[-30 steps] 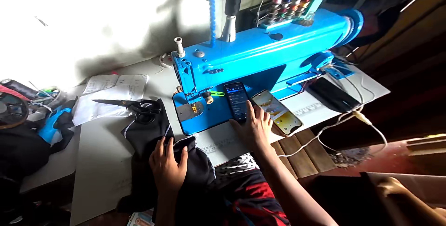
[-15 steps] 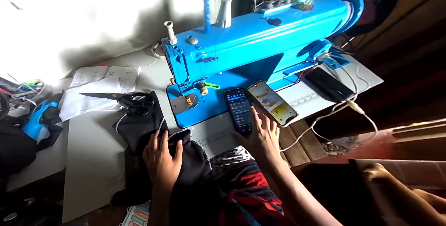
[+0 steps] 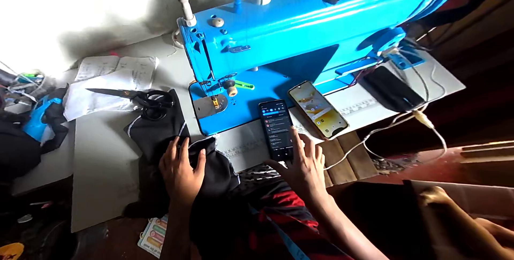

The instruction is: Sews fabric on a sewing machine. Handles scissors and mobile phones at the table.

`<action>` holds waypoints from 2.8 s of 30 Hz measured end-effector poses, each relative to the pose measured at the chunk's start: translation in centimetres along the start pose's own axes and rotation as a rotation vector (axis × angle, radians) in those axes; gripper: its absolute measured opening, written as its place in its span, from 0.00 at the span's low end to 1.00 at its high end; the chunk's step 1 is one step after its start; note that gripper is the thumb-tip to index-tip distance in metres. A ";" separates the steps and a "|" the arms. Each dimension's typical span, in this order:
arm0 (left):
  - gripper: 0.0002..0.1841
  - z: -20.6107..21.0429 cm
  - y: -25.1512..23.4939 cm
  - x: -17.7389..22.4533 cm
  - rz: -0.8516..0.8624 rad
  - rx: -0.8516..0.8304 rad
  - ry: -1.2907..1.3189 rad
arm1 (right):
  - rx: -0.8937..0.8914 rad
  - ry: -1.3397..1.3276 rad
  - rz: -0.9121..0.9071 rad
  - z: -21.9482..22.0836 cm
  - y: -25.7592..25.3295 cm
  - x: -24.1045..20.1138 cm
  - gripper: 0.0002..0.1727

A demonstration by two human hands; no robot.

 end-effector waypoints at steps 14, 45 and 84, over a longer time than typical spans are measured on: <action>0.32 0.2 0.0 -0.1 0.006 0.012 0.010 | 0.069 -0.431 -0.213 -0.9 -3.3 6.1 0.25; 0.31 0.3 0.0 -0.1 -0.017 0.018 0.022 | -0.022 -0.543 -0.121 -0.1 -4.7 6.0 0.29; 0.32 0.4 0.1 -0.2 -0.028 0.005 0.038 | 0.046 -0.847 -0.198 -0.1 -4.1 7.5 0.26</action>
Point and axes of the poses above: each hand's wrist, its own y-axis away from the middle knuckle, its own z-axis out of the palm, x = y × z, the point moved 1 cm from there along -y, towards the middle knuckle, and after that the axes turned 3 degrees about -z, right-handed, at the moved point
